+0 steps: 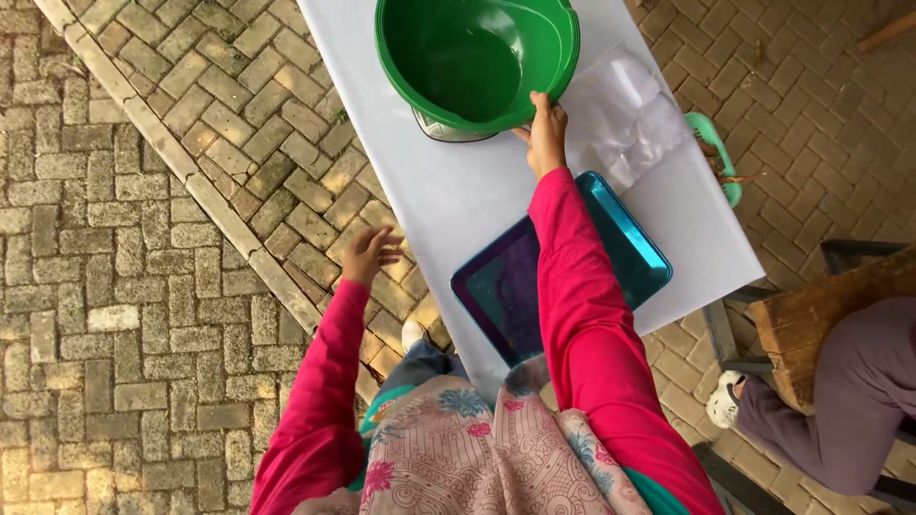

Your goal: The person places a green bowl on a scale, then picks up taro roots from a large container and places them in the bowl to weigh them. They then take the weighed taro and place it into a plastic bag, sealing the bag before setting it aside.

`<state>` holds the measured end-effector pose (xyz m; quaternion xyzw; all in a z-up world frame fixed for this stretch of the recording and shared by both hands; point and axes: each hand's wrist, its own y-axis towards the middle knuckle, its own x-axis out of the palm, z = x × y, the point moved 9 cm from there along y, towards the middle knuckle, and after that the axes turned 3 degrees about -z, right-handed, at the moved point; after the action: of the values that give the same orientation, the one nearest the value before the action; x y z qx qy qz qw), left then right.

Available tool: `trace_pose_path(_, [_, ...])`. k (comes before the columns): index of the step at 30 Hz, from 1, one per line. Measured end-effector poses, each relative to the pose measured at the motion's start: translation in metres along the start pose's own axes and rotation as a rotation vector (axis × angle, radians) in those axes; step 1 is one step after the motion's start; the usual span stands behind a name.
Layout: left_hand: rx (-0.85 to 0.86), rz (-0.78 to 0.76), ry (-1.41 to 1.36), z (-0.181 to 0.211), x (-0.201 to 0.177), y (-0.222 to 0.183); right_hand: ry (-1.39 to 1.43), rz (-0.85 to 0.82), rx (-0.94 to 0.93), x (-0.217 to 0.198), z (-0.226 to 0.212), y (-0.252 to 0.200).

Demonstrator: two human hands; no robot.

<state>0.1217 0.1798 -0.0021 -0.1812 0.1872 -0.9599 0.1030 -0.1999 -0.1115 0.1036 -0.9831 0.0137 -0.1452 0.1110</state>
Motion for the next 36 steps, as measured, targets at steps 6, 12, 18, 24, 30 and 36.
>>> trace_pose_path(6, [-0.069, 0.248, -0.24, -0.139, -0.154, -0.134, 0.071, 0.034, 0.109, 0.004, -0.008, -0.026])
trace_pose_path(12, [-0.297, 0.336, -0.064, -0.171, -0.234, -0.147, -0.335, 0.358, -0.699, -0.02, -0.081, -0.015])
trace_pose_path(18, [-0.14, 0.138, 0.309, -0.074, -0.296, -0.076, -0.534, 0.352, -0.843, 0.059, -0.137, -0.022])
trace_pose_path(24, [0.027, 0.0, 0.378, 0.053, -0.287, 0.008, -0.712, 0.235, -0.828, 0.131, -0.129, -0.011])
trace_pose_path(30, [0.131, -0.269, 0.327, 0.148, -0.182, 0.083, -0.925, 0.09, -0.722, 0.168, -0.131, 0.013])
trace_pose_path(36, [0.309, -0.489, 0.371, 0.249, -0.053, 0.153, -1.086, -0.12, -0.551, 0.16, -0.081, 0.12])
